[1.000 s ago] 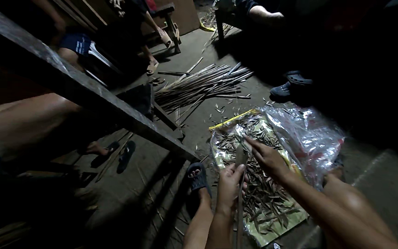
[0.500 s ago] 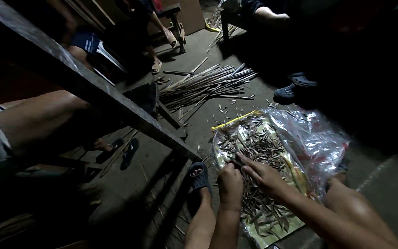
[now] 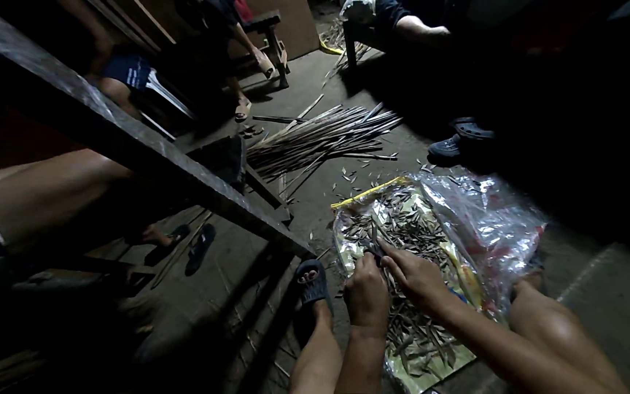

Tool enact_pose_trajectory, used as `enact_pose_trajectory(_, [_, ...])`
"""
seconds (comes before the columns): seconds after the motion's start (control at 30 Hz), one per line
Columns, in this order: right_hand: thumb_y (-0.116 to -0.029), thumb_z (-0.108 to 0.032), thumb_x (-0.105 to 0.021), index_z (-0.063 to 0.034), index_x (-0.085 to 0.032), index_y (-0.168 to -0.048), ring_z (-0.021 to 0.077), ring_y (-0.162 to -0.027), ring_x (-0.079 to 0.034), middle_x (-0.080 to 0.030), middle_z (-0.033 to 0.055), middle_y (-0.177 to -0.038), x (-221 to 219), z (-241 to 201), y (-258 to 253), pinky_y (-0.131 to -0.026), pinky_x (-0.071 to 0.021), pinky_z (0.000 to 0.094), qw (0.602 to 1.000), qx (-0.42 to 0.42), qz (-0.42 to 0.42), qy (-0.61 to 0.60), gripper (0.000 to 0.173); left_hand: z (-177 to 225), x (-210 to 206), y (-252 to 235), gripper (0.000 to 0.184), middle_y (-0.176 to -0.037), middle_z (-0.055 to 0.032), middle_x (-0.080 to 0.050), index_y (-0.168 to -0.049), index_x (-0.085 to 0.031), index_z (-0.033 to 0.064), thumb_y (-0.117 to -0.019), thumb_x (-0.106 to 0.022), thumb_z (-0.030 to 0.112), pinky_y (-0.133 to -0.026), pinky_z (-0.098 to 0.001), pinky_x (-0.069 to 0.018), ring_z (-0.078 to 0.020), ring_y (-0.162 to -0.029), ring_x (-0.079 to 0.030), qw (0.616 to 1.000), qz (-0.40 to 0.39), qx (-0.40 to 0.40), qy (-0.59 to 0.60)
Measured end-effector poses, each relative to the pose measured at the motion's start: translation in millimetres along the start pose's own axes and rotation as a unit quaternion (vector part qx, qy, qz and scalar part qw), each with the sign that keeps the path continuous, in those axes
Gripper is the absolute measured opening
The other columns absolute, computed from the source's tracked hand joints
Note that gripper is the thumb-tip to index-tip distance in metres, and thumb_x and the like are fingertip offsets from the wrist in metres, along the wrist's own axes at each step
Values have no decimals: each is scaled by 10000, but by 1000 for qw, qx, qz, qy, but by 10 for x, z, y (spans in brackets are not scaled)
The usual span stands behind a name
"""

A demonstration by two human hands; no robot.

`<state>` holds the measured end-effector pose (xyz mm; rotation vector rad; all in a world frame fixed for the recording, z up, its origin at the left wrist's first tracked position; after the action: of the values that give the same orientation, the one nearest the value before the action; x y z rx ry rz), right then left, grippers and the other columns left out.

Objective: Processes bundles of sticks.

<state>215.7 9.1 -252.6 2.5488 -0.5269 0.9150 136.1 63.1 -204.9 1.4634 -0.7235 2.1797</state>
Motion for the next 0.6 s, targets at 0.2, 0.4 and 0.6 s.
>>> enact_pose_trajectory(0.2, [-1118,-357,-340,-230,-414,-1580,415,-1098,-670,-680,203,-1254,63,103,-102,-907,-501,601,1000,-18,11,5,485,46,-2,31,279,-980,-228,-740,-1212,-710,-65,-957,-613,-8,-675,-489,-601,-367,-783,-747,1000,3,-13,9])
enact_pose_trajectory(0.4, [-1115,-367,-351,-232,-417,-1578,426,-1059,-675,-691,209,-1201,96,112,-136,-869,-506,605,999,-25,23,29,487,42,-12,37,291,-989,-219,-745,-1232,-708,-48,-962,-609,-6,-683,-490,-599,-368,-791,-747,1000,-10,-9,13])
enact_pose_trajectory(0.6, [-1127,-352,-306,-50,-520,-1467,443,-1213,-606,-626,261,-1312,314,452,-319,-1010,-438,626,993,-116,24,-7,502,6,-29,87,306,-1081,-233,-741,-1262,-692,-53,-978,-592,1,-778,-506,-600,-381,-897,-751,999,-33,-5,38])
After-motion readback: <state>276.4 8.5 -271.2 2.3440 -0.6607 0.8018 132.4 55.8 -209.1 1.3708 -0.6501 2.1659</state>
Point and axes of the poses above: each hand's wrist, its own y-axis away from the middle knuckle, its own x-axis out of the back of the hand, z = x × y, the point moved 10 cm from there along -y, towards the middle knuckle
